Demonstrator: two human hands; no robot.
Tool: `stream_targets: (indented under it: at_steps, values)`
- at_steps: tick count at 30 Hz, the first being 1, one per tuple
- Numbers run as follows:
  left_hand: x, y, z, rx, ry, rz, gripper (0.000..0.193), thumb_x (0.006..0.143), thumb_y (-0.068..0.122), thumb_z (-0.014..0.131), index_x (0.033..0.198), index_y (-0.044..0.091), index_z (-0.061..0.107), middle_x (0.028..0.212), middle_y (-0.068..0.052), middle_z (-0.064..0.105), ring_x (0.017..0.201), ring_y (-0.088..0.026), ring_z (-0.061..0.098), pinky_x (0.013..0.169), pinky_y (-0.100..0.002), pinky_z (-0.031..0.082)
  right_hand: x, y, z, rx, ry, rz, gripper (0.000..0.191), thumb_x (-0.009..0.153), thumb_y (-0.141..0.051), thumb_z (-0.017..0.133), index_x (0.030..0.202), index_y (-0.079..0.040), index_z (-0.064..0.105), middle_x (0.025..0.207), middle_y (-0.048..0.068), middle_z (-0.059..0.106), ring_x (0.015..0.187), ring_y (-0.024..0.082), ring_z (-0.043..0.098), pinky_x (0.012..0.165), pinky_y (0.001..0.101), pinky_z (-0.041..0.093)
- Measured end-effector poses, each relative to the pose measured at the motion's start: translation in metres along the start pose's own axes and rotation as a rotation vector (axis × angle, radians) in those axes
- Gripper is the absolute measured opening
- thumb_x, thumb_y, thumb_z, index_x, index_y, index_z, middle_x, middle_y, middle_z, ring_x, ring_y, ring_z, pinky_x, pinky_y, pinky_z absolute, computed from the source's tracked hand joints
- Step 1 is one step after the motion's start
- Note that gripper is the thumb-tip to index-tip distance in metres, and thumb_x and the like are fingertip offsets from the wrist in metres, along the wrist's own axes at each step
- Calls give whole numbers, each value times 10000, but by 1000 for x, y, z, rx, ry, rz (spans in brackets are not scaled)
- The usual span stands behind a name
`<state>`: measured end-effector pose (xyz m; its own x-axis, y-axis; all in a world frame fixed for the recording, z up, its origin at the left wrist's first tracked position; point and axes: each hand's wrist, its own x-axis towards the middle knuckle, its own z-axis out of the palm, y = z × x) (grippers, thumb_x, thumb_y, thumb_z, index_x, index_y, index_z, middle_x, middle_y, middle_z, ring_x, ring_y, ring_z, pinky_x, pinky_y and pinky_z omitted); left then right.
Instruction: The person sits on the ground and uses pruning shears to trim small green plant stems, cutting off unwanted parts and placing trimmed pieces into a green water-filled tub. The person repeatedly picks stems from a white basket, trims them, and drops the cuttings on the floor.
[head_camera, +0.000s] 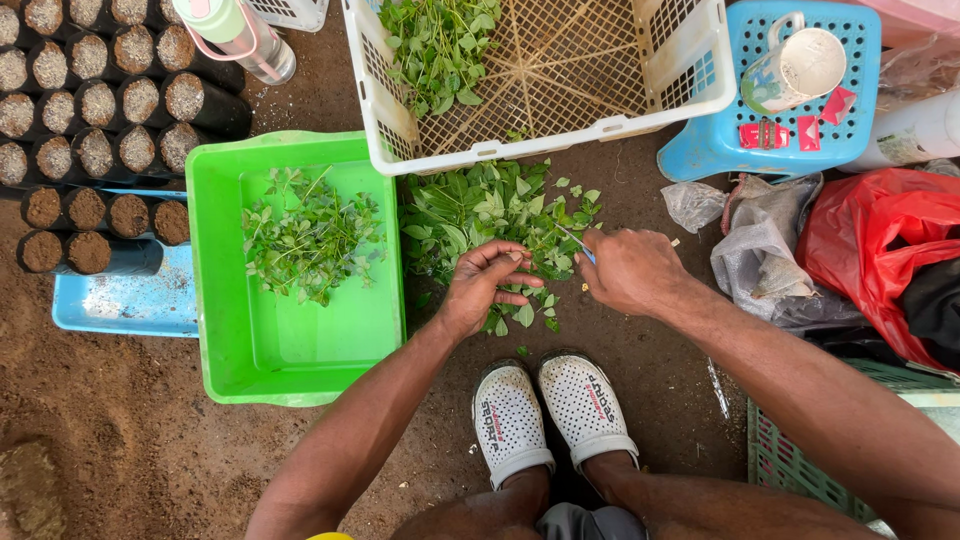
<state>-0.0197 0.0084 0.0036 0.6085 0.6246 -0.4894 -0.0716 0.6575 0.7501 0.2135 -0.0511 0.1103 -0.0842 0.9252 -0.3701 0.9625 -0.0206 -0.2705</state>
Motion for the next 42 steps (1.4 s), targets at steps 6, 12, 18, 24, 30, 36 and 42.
stream_targets:
  at_steps: [6, 12, 18, 24, 30, 36, 42]
  values:
    - [0, -4, -4, -93, 11, 41, 247, 1040, 184, 607, 1237, 45, 660, 1112, -120, 724, 934, -250, 767, 642, -325, 650, -3, 3, 6, 113, 59, 37, 294, 984, -307, 599, 959, -18, 647, 617, 205, 671, 605, 411, 703, 617, 532, 564]
    - [6, -1, -3, -255, 32, 147, 313, 1013, 184, 640, 1304, 67, 651, 1148, -119, 743, 961, -227, 750, 672, -315, 649, -11, -18, 21, 557, -5, 158, 222, 930, -259, 639, 913, -39, 662, 624, 147, 642, 540, 310, 653, 572, 486, 514]
    - [8, -2, 3, -195, 43, 162, 357, 1011, 186, 663, 1346, 63, 648, 1113, -82, 720, 987, -229, 757, 662, -300, 647, -6, -32, 22, 673, -67, 224, 250, 945, -281, 642, 880, -40, 658, 597, 169, 619, 527, 308, 618, 572, 482, 480]
    - [8, -2, 3, -184, 22, 159, 366, 1007, 193, 669, 1350, 67, 650, 1100, -67, 719, 1000, -228, 759, 664, -293, 647, -1, -32, 18, 664, -31, 172, 255, 933, -264, 657, 870, -17, 654, 616, 168, 637, 533, 306, 630, 572, 477, 482]
    - [11, -5, 1, -193, 20, 151, 362, 1009, 193, 675, 1346, 61, 656, 1093, -73, 719, 990, -230, 761, 667, -297, 648, 2, -32, 19, 658, -43, 192, 254, 938, -267, 653, 886, -18, 659, 631, 176, 646, 551, 318, 644, 590, 480, 494]
    - [12, -5, 2, -193, 23, 139, 367, 1002, 201, 675, 1343, 66, 657, 1123, -72, 718, 981, -223, 762, 657, -289, 641, 3, -31, 21, 650, -30, 183, 266, 949, -272, 641, 886, -15, 656, 637, 173, 647, 555, 320, 646, 591, 480, 497]
    - [4, 8, -6, -264, 64, 178, 318, 982, 183, 687, 1287, 91, 673, 1184, -104, 727, 966, -244, 752, 699, -322, 623, -2, -20, 43, 589, -47, 184, 259, 948, -274, 649, 908, -18, 658, 633, 179, 640, 571, 328, 642, 601, 485, 495]
